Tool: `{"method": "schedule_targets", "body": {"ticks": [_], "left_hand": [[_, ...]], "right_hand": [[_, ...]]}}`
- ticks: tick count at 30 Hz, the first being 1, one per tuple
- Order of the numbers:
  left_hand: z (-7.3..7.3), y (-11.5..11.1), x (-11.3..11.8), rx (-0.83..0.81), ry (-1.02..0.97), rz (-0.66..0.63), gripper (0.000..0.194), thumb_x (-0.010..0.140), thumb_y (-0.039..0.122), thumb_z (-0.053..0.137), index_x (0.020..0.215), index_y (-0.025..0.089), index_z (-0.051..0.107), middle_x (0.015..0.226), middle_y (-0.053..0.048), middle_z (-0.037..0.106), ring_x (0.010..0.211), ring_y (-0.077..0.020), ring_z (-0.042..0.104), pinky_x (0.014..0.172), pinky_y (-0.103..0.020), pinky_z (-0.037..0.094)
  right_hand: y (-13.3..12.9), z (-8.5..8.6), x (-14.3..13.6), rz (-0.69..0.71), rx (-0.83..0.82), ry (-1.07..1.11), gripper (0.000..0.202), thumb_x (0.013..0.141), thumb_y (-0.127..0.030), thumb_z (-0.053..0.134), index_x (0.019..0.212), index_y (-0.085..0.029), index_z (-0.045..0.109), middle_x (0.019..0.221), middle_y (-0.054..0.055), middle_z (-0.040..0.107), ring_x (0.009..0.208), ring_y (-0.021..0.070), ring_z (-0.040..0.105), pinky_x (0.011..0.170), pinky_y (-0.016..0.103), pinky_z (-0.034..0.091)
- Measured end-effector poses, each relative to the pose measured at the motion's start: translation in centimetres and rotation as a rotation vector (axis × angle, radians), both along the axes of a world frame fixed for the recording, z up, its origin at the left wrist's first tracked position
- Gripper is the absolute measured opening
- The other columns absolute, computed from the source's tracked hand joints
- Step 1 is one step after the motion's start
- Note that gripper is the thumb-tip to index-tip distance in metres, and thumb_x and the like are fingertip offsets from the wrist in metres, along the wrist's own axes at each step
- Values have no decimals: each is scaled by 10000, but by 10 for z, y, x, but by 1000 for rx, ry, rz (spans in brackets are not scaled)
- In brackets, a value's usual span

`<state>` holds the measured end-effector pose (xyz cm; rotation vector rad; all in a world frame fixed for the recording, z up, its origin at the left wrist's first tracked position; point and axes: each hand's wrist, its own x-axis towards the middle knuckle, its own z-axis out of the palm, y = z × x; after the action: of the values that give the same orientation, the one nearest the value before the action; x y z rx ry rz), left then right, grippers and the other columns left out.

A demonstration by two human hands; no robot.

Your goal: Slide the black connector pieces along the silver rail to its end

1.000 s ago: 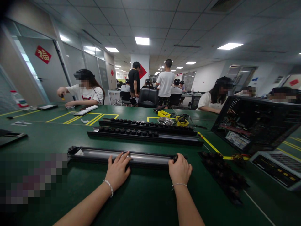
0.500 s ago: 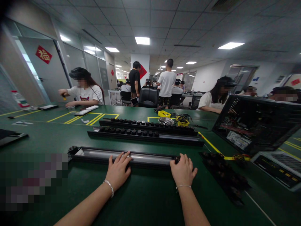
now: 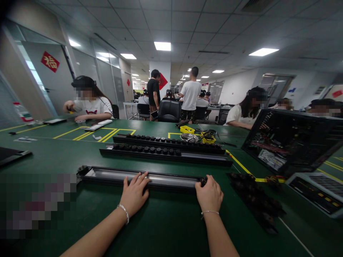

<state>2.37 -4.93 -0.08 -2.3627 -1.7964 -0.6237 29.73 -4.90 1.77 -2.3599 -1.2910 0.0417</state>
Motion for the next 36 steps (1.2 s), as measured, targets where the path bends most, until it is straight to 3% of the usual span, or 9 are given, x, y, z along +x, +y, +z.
{"method": "schedule_targets", "body": {"ticks": [19,36], "left_hand": [[6,-3,2,-29,21,22,360,769,247,444,1108,322,536,1368,10,419,1269,-247,322,1042,-589,89],[4,-2,2,-23,11,22,364,766,247,448,1111,323,535,1366,7,422,1274,-250,315,1040,-592,85]], "right_hand": [[0,-1,6,-22,32,-16,562,780,-387,343,1274,-128,408,1322,132,422,1214,282,364,973,434,325],[-2,-2,13,-9,70,72,561,782,-380,343,1271,-113,418,1261,124,484,1170,293,407,952,414,367]]}}
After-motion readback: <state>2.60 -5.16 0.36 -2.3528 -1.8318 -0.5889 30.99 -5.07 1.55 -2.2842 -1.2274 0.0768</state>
